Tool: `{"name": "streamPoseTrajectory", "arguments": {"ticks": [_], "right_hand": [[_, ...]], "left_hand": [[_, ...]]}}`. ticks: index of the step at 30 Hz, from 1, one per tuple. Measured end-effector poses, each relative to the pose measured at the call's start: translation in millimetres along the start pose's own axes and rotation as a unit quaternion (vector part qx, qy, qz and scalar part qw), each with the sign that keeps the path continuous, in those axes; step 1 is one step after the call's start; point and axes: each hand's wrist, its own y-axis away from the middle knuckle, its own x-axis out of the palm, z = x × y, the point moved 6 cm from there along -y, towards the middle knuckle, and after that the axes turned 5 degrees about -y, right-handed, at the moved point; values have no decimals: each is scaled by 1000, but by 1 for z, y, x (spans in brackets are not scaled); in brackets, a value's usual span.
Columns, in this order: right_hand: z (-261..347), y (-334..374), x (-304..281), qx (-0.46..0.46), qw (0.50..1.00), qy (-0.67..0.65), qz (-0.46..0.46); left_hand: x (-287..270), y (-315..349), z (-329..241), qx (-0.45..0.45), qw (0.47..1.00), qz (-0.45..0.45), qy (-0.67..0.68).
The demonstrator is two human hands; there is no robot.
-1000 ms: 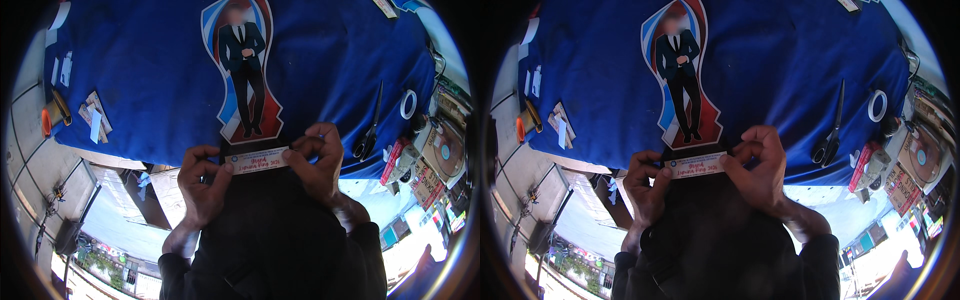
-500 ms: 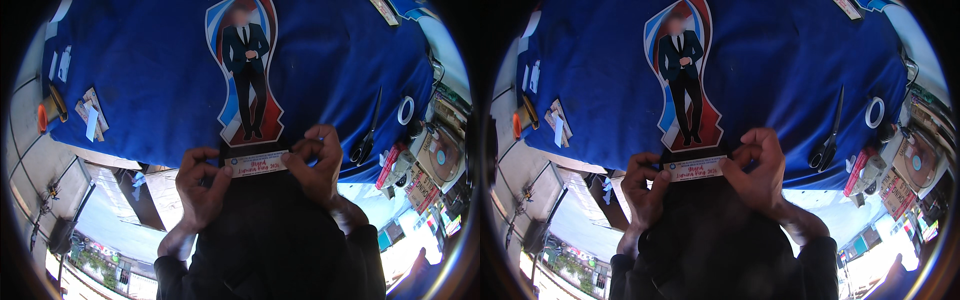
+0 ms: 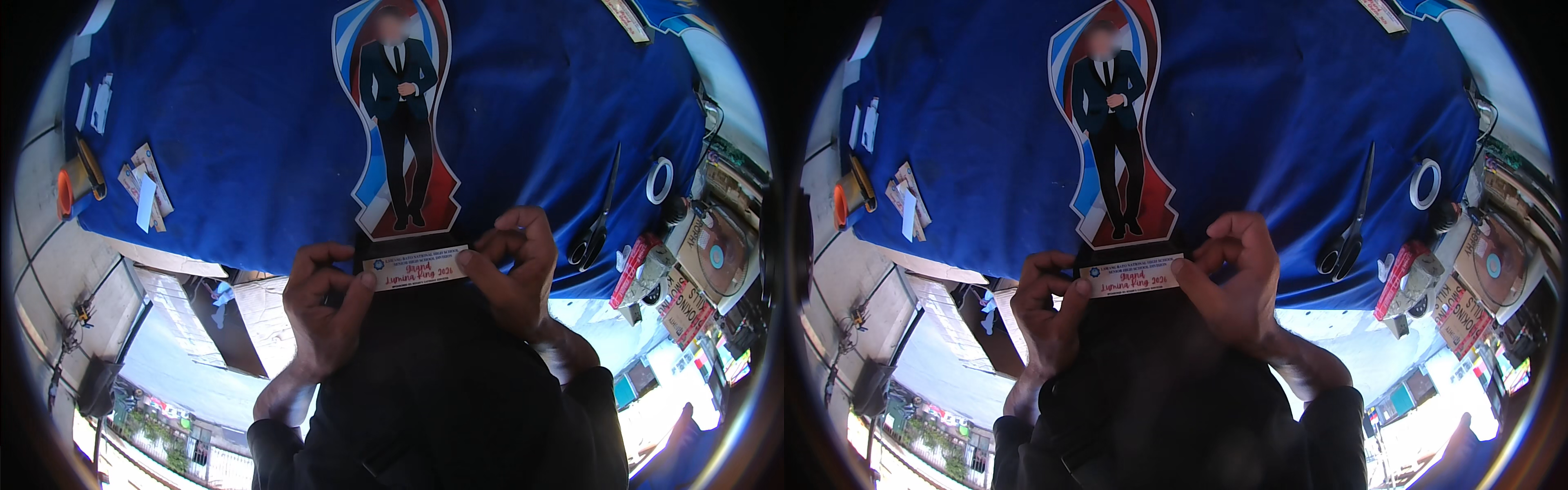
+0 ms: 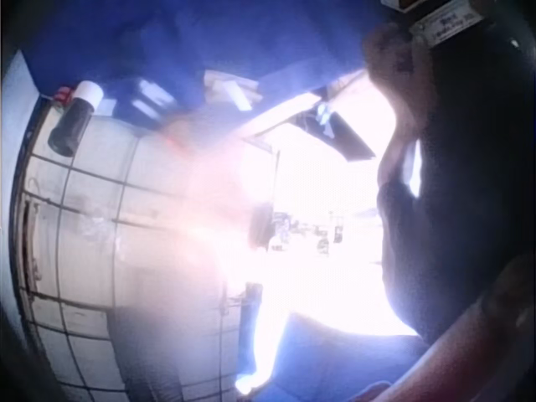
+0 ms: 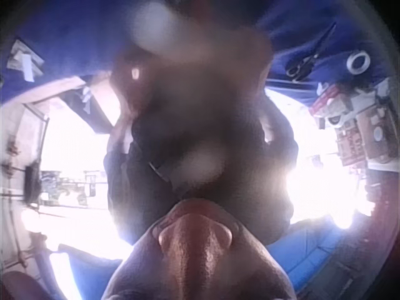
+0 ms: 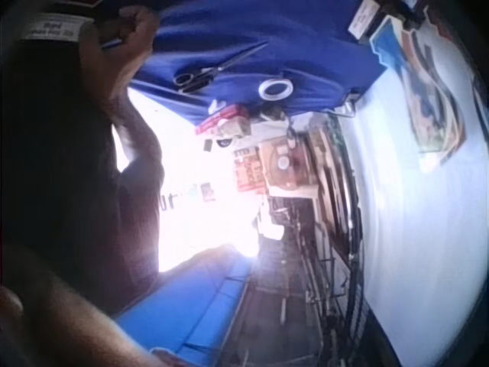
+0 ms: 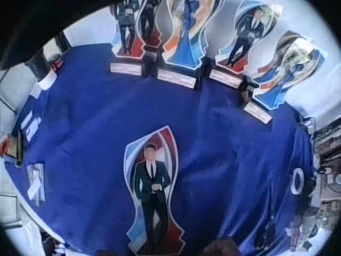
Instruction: The person assembles acrylic awards by retrieving cutouts from a cardboard box, placing them on a blue table, and attaching small rectangular labels to the bases. The person handles multiple awards one at a time, aligning and pressing the labels onto each base before setting the completed units aside.
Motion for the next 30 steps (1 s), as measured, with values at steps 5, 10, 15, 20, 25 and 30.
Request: {"name": "streamPoseTrajectory", "arguments": {"ticks": [5,10,15,20,25,30], "right_hand": [[0,-1,1,15,1000,-1,-1],[0,0,1,12,1000,2,-3],[0,-1,1,-3,1000,6,1],[0,-1,0,4,1000,7,-3],[5,-4,1,-10,999,30,1],[10,-11,6,-16,997,76,23]], "left_hand": [[0,-2,-5,12,1000,-6,-23],[0,-2,-5,7,1000,-5,-21],[0,-2,-5,17,999,-7,-29],[0,-3,-5,16,1000,-5,-25],[1,-7,-10,34,998,-4,-57],[0,-11,-6,72,991,12,-113]]}}
